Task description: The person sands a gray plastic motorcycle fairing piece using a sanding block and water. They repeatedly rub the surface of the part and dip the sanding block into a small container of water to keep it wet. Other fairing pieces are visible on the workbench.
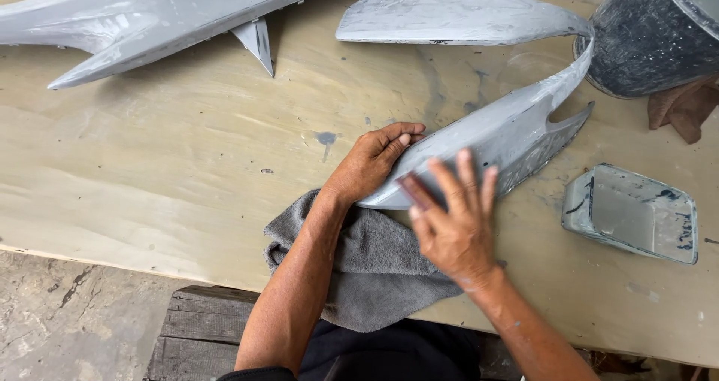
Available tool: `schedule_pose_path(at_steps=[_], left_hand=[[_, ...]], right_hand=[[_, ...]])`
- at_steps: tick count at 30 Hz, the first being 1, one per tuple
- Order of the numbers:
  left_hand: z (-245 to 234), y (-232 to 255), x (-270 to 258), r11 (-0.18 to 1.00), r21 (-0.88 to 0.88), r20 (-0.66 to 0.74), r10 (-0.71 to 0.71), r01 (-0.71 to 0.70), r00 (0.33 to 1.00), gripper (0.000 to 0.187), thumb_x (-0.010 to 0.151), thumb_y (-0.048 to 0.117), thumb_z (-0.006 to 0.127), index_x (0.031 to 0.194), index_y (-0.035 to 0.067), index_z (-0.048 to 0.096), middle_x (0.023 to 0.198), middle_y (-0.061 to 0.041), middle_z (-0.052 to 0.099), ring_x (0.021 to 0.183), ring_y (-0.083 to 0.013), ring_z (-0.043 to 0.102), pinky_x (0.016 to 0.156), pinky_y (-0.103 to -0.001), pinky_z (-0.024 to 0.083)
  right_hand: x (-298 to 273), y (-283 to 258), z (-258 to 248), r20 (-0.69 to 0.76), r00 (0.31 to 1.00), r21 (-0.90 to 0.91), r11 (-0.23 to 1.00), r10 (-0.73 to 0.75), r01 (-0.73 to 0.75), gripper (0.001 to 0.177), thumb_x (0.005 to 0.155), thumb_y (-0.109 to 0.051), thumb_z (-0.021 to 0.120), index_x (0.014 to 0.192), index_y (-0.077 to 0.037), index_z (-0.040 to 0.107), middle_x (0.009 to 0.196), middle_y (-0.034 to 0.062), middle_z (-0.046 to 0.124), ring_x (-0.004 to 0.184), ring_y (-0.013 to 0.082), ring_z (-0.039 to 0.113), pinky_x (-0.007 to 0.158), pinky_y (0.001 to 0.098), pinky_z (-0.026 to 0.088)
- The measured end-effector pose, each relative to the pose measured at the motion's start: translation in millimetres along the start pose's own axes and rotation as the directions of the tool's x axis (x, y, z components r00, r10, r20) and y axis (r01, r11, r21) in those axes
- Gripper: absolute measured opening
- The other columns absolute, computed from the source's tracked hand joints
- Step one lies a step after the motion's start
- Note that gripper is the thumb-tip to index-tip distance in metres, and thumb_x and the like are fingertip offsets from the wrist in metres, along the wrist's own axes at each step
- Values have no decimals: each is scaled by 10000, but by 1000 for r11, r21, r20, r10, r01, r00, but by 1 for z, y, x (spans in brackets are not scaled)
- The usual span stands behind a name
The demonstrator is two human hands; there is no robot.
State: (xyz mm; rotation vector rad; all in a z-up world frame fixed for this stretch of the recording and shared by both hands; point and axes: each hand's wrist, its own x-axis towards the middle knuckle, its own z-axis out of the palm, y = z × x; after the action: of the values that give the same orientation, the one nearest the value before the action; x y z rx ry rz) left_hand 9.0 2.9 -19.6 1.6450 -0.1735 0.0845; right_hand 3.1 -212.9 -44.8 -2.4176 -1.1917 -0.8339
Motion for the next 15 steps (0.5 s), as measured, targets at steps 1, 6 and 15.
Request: schedule_pose_path(at_steps=[1,6,15], left_hand=[[-1,3,-1,1000,2,-1,1,-1,1000,338,1088,209,447,1323,130,676,1145,-118,769,1184,-311,676,1081,-530,457],[-2,6,-4,998,-59,-11,3,-4,1000,352,1097,201,419,1337,98,655,1139,-149,767,1190,-310,669,1090,-527,441],[-2,12,-4,997,-80,-18,-16,15,1000,360,1098,216,411,1342,93,645,1125,-143,770,1162,-264,670,1091,-504,437]], right_hand=[[2,-13,-3,-2,1000,1,1000,0,1,294,1016,-306,558,1234,-226,739,1528,123,508,1500,452,316,1188,703,83],[3,-9,-4,74,997,10,1000,-9,8,280,998,-313,571,1218,-259,735,1525,84,515,1503,424,330,1179,719,105],[15,-46,-23,64,998,14,1000,15,-16,302,983,-269,576,1251,-226,709,1481,63,551,1495,394,360,1206,680,87]])
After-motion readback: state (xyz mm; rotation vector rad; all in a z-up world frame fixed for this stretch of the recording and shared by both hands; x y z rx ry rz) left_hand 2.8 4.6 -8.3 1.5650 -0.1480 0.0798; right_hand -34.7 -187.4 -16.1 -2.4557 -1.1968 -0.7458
